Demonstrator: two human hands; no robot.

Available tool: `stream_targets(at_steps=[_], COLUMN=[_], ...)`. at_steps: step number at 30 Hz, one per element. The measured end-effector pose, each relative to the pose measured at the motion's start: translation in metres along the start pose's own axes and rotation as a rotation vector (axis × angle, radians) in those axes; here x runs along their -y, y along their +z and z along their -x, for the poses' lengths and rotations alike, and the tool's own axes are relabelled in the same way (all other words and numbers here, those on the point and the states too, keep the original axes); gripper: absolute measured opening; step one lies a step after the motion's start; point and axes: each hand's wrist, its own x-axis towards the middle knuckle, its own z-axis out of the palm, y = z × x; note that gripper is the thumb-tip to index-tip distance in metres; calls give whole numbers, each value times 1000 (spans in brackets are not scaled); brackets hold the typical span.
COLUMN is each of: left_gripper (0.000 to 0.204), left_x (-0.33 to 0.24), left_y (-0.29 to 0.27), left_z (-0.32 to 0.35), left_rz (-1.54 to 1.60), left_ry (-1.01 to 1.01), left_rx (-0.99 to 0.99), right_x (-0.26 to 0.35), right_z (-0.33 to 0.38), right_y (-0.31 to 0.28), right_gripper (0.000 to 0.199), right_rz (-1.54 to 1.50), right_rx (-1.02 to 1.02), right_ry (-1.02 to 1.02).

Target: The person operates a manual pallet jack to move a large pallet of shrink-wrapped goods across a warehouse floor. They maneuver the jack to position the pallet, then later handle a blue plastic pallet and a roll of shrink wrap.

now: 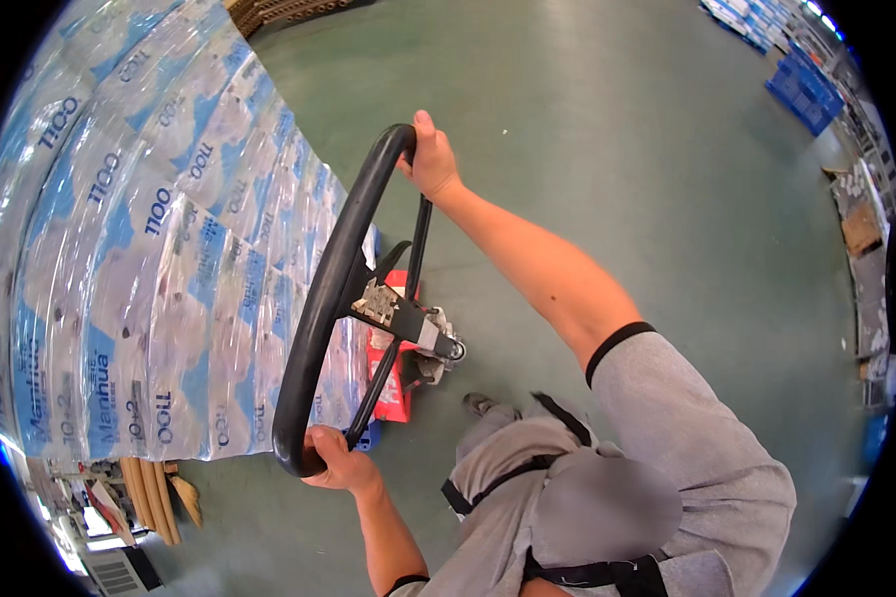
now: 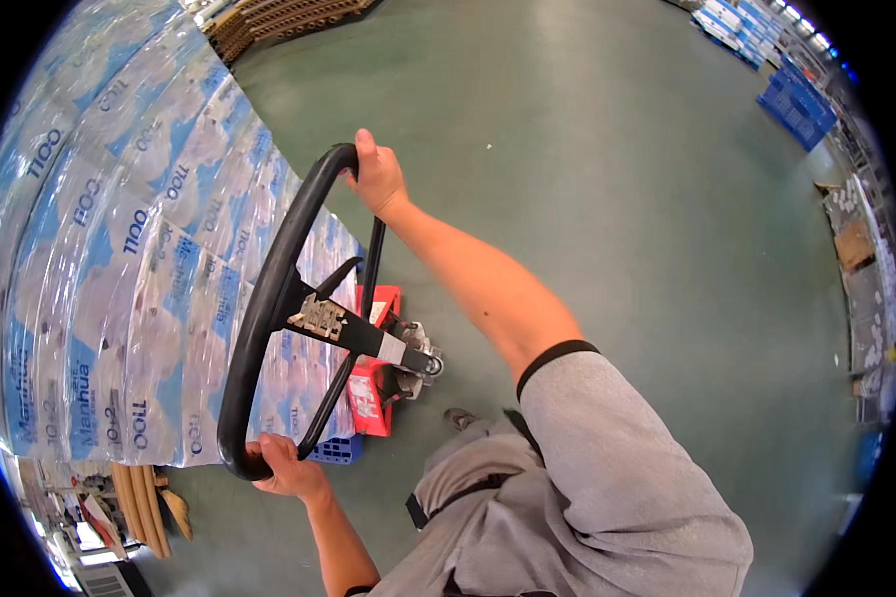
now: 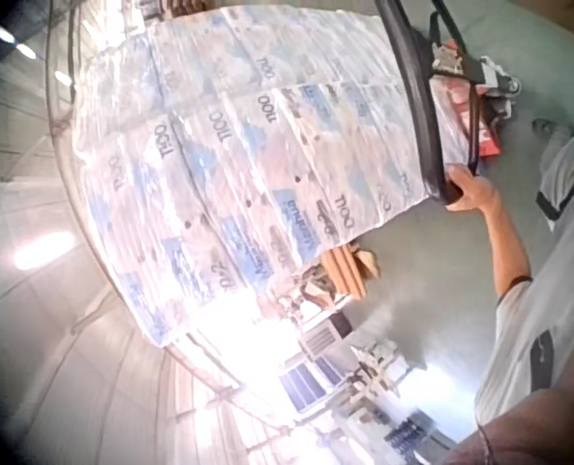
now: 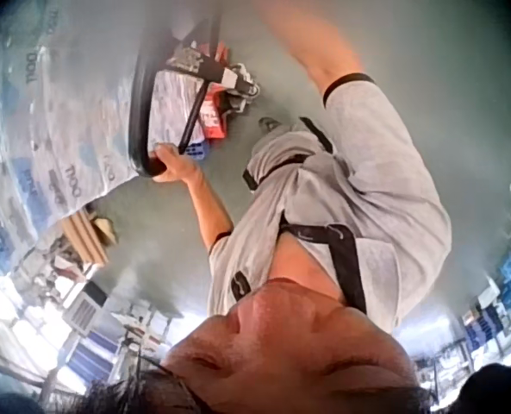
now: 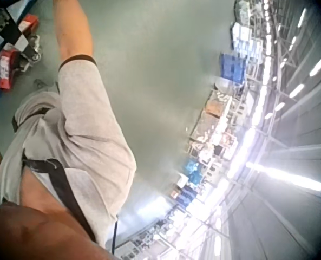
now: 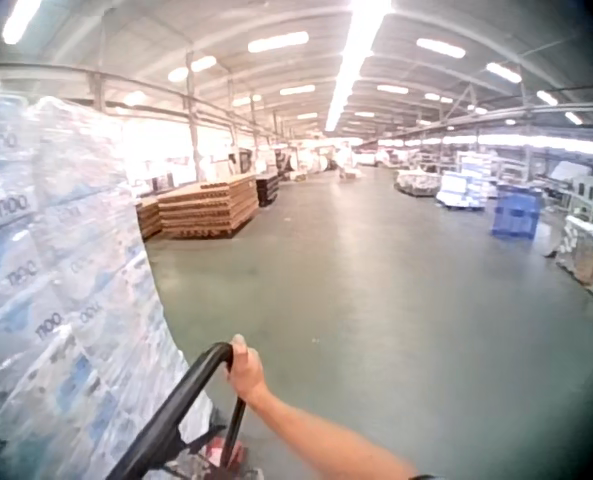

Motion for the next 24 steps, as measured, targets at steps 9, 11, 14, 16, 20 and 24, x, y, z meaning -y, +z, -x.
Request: stream_targets(at_steps=[9, 11, 14, 16, 20, 24], left_gripper=[15, 15, 16, 18, 17, 17], left_x=[9, 18, 19, 32, 29, 32], left_y=[-25, -29, -34, -48, -19, 1], left_z=[10, 7, 9, 7, 0, -17], left_rz=[-32, 35, 27, 38, 37, 33], left_ry=[-92, -18, -62, -120, -176, -183], left_rx=[-80, 45, 72, 100, 164, 192], right_x=[-51, -55, -44, -18, -10, 3], right_z=[-15, -20, -13, 8, 12, 20], right_y=[0, -2, 5, 3, -4, -1], right_gripper=[21, 15, 33, 50, 64, 66], right_rz=[624, 663, 395, -18, 5, -35], right_rx=[-158, -293, -253, 7, -31, 9], right_ry=[-667, -866, -717, -160, -128, -60])
